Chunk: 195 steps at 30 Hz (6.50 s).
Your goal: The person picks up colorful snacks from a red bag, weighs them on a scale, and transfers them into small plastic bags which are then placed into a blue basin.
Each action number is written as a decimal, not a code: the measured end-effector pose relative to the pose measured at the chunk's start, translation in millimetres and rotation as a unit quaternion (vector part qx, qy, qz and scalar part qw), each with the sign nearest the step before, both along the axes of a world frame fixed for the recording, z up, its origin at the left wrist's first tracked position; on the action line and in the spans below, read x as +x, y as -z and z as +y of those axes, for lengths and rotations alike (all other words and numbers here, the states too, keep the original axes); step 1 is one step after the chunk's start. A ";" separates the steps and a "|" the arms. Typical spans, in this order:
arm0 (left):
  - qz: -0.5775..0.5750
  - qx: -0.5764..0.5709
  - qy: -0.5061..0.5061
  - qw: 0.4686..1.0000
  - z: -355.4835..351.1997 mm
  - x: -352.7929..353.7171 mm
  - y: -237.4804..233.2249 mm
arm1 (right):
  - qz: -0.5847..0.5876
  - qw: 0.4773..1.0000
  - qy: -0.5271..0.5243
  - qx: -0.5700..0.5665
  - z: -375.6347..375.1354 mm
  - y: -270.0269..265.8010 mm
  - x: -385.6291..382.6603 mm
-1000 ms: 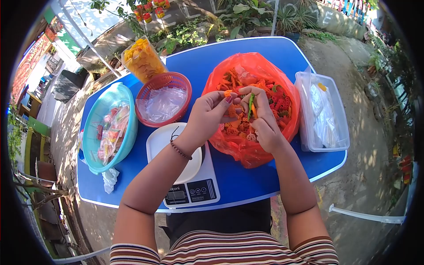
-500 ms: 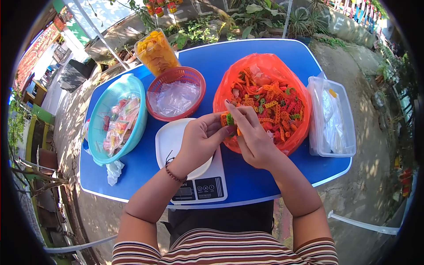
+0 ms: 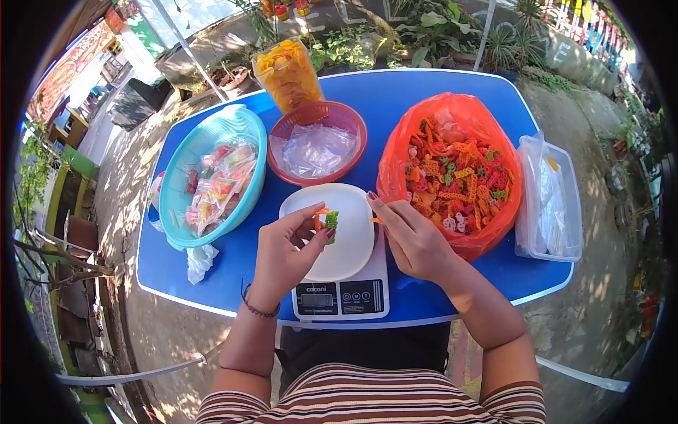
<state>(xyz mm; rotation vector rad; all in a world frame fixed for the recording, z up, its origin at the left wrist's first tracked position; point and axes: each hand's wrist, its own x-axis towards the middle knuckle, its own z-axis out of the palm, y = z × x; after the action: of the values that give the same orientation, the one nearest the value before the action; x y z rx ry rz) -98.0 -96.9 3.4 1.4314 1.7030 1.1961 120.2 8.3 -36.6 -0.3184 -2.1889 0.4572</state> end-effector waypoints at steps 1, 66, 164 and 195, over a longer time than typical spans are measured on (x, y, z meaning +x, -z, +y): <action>-0.029 -0.007 -0.011 0.999 -3.5 -2.4 4.6 | -0.006 1.000 0.005 0.017 -1.3 1.7 -2.6; 0.310 0.153 0.128 0.929 33.9 86.9 -12.5 | -0.026 0.980 0.172 -0.094 40.6 -18.4 52.9; -0.278 0.144 0.065 0.948 18.3 -56.4 32.7 | -0.044 0.996 -0.028 0.074 -24.5 -18.0 -80.2; -0.135 0.113 0.064 0.982 12.6 -42.8 35.9 | 0.248 0.952 -0.023 -0.176 -20.0 10.4 -67.4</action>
<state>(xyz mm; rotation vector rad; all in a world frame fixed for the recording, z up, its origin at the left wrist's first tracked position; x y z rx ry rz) -140.8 -84.4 -32.5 1.4095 1.3064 1.4730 52.8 -11.7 -46.9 -0.3045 -1.6225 0.8573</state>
